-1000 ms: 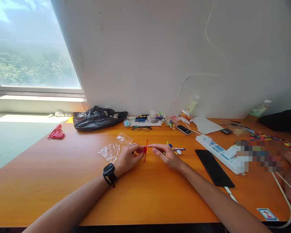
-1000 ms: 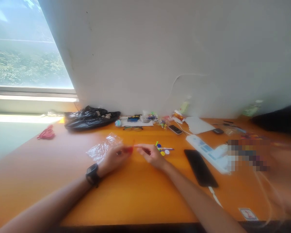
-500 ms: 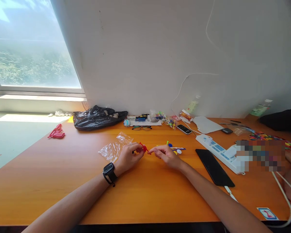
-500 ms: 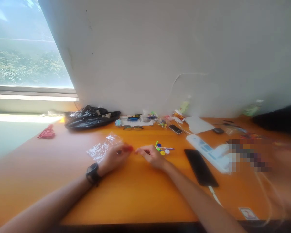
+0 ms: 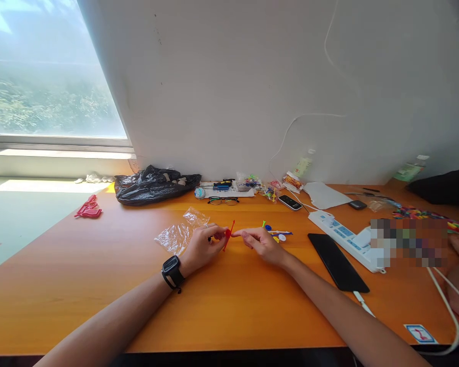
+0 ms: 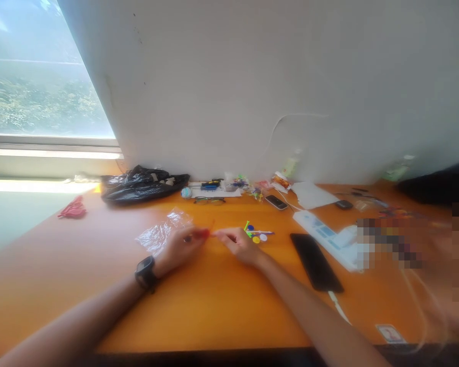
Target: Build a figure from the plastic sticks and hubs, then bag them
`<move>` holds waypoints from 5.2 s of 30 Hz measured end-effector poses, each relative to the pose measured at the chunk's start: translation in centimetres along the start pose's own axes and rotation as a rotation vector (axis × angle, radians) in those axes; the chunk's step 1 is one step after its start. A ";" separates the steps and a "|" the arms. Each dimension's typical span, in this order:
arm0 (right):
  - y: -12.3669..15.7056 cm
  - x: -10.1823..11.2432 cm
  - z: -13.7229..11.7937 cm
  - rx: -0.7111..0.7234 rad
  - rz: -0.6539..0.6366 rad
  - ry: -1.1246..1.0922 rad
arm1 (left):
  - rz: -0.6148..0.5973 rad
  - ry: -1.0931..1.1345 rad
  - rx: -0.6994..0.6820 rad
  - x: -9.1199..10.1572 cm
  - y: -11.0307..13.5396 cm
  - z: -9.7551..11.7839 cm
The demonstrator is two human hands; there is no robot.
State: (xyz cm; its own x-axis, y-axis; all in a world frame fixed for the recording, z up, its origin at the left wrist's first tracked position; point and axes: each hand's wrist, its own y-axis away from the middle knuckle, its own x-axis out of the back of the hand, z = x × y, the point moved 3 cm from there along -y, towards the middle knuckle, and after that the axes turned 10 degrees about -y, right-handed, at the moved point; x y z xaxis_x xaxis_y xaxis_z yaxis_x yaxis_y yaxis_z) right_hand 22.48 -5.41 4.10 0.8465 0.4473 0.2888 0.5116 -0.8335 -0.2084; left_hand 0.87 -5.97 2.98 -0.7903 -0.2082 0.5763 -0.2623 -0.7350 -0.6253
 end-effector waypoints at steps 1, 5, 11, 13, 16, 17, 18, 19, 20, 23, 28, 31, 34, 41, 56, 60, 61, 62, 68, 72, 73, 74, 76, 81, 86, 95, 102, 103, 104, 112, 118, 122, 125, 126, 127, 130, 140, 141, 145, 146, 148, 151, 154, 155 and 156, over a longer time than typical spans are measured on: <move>0.0 0.0 -0.1 0.004 0.016 -0.004 | -0.003 -0.001 0.002 0.0 0.0 0.0; -0.1 0.1 0.1 0.000 0.011 0.010 | -0.027 0.005 0.003 0.0 0.0 0.0; 0.0 0.0 0.2 -0.001 -0.032 0.015 | -0.013 0.016 0.003 0.0 0.0 -0.2; 0.0 0.1 -0.1 0.008 0.018 0.009 | -0.017 0.009 0.002 0.0 0.0 -0.1; 0.0 0.1 0.0 0.004 0.009 0.022 | -0.030 0.005 0.001 0.2 -0.1 0.2; 0.0 0.1 0.1 0.002 -0.010 0.026 | -0.030 0.010 0.001 0.2 -0.1 0.2; 0.0 0.1 0.2 0.000 -0.027 0.026 | -0.030 0.018 0.000 0.2 -0.1 0.2; 0.0 0.1 0.3 -0.001 -0.038 0.025 | -0.029 0.023 0.002 0.2 -0.1 0.2; 0.0 0.1 0.3 -0.002 -0.037 0.021 | -0.028 0.024 0.004 0.2 -0.1 0.2; 0.0 0.2 0.0 0.008 0.020 0.011 | -0.033 0.001 0.011 0.1 -0.1 0.0; 0.0 0.3 -0.3 0.015 0.035 0.026 | -0.019 0.005 -0.001 0.1 -0.1 0.0; 0.0 0.2 0.2 -0.004 -0.014 0.035 | -0.025 0.020 0.001 0.2 -0.1 0.3; 0.0 0.3 0.6 -0.016 0.009 0.017 | -0.036 0.018 0.005 0.3 -0.2 0.3; -0.2 1.2 0.7 -0.025 0.144 0.054 | 0.067 -0.166 -0.014 0.6 -0.8 -1.4; -0.4 0.7 1.1 0.068 0.069 0.370 | -0.162 -0.518 0.063 0.3 -0.4 -2.2; -0.1 0.6 0.6 0.082 0.034 0.498 | -0.171 -0.500 0.077 0.5 -0.6 -1.6; 0.0 0.6 0.5 0.080 0.025 0.526 | -0.188 -0.487 0.091 0.5 -0.6 -1.5; 0.0 0.5 0.5 0.076 0.015 0.546 | -0.210 -0.471 0.108 0.5 -0.6 -1.5; 0.1 -0.2 0.6 0.102 -0.034 0.581 | -0.186 -0.361 0.051 0.1 -0.5 -1.5; 0.2 -0.5 0.7 0.138 -0.059 0.589 | -0.161 -0.327 -0.029 0.4 -0.6 -0.9; 0.2 -0.6 0.7 0.146 -0.064 0.590 | -0.165 -0.351 -0.030 0.6 -0.7 -0.7; 0.2 -0.6 0.7 0.155 -0.068 0.591 | -0.172 -0.390 -0.026 0.9 -0.8 -0.6; 0.2 -0.6 0.6 0.168 -0.073 0.599 | -0.193 -0.495 -0.010 1.4 -0.9 -0.3; 0.1 -0.4 0.4 0.174 -0.050 0.598 | -0.261 -0.667 -0.003 1.8 -1.2 -0.6; 0.3 -0.7 0.7 0.198 -0.094 0.553 | -0.239 -0.640 0.031 1.5 -1.1 -1.3; 0.5 -1.3 1.4 0.134 -0.191 0.589 | -0.159 -0.331 0.072 0.3 -0.7 -2.5; 0.1 -0.7 0.2 0.234 -0.101 0.609 | -0.094 -0.435 0.033 1.0 -0.8 -1.2; 0.0 0.1 0.0 0.244 -0.055 0.630 | -0.133 -0.440 0.060 1.0 -0.8 -1.0; -0.2 1.1 -0.2 0.237 -0.004 0.659 | -0.181 -0.431 0.094 1.0 -0.7 -0.8; 0.0 9.2 1.6 -0.135 0.138 0.753 | -0.356 -0.331 0.171 0.8 -0.4 -0.2; 0.5 9.2 2.4 -0.207 -0.026 0.647 | -0.314 -0.288 0.175 0.1 -0.4 -1.7; 0.8 9.9 1.6 -0.224 -0.077 0.456 | -0.258 -0.282 0.162 -0.2 -0.4 -2.2; 0.9 10.5 0.9 -0.220 -0.063 0.407 | -0.245 -0.292 0.159 -0.2 -0.4 -2.1; 0.9 10.7 0.7 -0.216 -0.063 0.420 | -0.240 -0.294 0.161 -0.1 -0.5 -2.0; 0.8 10.7 0.6 -0.211 -0.065 0.439 | -0.237 -0.295 0.165 -0.1 -0.5 -1.9; 0.6 10.7 0.5 -0.198 -0.081 0.478 | -0.225 -0.309 0.190 0.3 -0.6 -1.8; 0.2 9.9 0.8 -0.160 0.014 0.466 | -0.229 -0.351 0.104 -0.2 -0.5 -2.2; 0.1 9.9 0.9 -0.160 0.023 0.466 | -0.222 -0.359 0.088 -0.2 -0.6 -2.2; 0.2 9.9 1.5 -0.203 0.015 0.435 | -0.210 -0.406 0.073 0.1 -0.6 -2.2; 0.2 9.8 1.6 -0.209 0.008 0.433 | -0.218 -0.421 0.078 0.1 -0.5 -2.2; 0.2 9.8 1.7 -0.210 0.003 0.437 | -0.233 -0.460 0.096 0.2 -0.5 -2.1; 0.1 9.9 1.5 -0.170 0.029 0.453 | -0.256 -0.547 0.159 0.5 -0.4 -1.6; -0.2 9.8 1.2 -0.143 0.051 0.450 | -0.307 -0.617 0.238 1.0 -0.5 -0.8; -0.3 9.7 1.2 -0.144 0.060 0.444 | -0.324 -0.631 0.261 1.2 -0.6 -0.5; -0.3 9.7 1.1 -0.150 0.068 0.433 | -0.338 -0.641 0.277 1.4 -0.6 -0.3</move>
State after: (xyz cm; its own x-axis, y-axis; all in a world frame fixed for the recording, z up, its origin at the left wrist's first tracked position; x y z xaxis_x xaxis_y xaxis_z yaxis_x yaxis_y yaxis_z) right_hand 30.69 -0.46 5.94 0.7215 0.2394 0.6496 0.4028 -0.9083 -0.1126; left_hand -0.22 -5.58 3.97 -0.1951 -0.2146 0.9570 -0.2175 -0.9420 -0.2556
